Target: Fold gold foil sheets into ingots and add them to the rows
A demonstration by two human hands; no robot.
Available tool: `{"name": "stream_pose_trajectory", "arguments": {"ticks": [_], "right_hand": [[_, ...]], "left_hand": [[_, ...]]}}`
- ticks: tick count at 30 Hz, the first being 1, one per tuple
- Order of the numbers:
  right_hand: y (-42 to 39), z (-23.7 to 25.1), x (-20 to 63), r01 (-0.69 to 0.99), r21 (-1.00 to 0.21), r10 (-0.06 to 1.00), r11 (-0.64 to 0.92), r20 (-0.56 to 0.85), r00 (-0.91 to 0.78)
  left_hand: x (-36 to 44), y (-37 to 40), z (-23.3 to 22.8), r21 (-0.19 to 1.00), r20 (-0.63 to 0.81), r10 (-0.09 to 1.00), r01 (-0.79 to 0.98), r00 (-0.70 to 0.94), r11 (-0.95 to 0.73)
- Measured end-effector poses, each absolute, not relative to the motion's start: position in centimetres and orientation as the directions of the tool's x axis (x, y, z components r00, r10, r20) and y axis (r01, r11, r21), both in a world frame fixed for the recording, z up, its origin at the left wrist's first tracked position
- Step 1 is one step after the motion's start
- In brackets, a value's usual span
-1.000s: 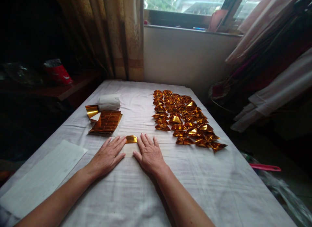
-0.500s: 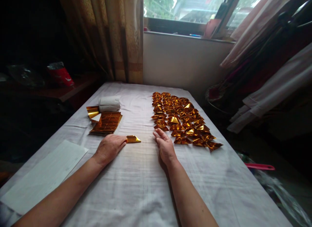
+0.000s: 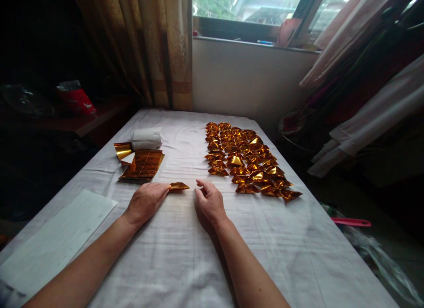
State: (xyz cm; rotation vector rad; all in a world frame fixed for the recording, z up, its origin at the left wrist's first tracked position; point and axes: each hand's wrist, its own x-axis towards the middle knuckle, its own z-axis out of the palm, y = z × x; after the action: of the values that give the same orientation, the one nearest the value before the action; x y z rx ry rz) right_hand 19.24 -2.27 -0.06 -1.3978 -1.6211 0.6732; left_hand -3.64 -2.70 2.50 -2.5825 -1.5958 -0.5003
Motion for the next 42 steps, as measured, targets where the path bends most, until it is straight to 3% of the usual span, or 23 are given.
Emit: {"name": "stream_pose_trajectory", "arguments": {"ticks": [6, 15, 24, 30, 42], "right_hand": [[-2.4, 1.6, 17.2, 0.681, -0.695, 0.971, 0.232, 0.211, -0.115], [-2.4, 3.0, 15.2, 0.862, -0.465, 0.976, 0.204, 0.168, -0.140], [-2.6, 2.6, 14.9, 0.850, -0.500, 0.984, 0.165, 0.147, -0.105], [-2.8, 2.0, 15.4, 0.814, -0.536, 0.971, 0.225, 0.194, -0.141], [-2.7, 0.8, 15.6, 0.755, -0.595, 0.950, 0.276, 0.288, -0.120]], "left_hand": [[-3.6, -2.7, 2.5, 0.094, 0.316, 0.850, 0.878, 0.422, -0.470], [-3.7, -2.6, 2.3, 0.102, 0.324, 0.853, 0.881, 0.410, -0.462], [-3.7, -2.6, 1.8, 0.118, 0.351, 0.867, 0.902, 0.354, -0.416], [-3.7, -2.9, 2.2, 0.083, 0.354, 0.887, 0.935, 0.296, -0.345], [-4.0, -3.0, 1.9, 0.140, 0.330, 0.911, 0.942, 0.246, -0.305]]}}
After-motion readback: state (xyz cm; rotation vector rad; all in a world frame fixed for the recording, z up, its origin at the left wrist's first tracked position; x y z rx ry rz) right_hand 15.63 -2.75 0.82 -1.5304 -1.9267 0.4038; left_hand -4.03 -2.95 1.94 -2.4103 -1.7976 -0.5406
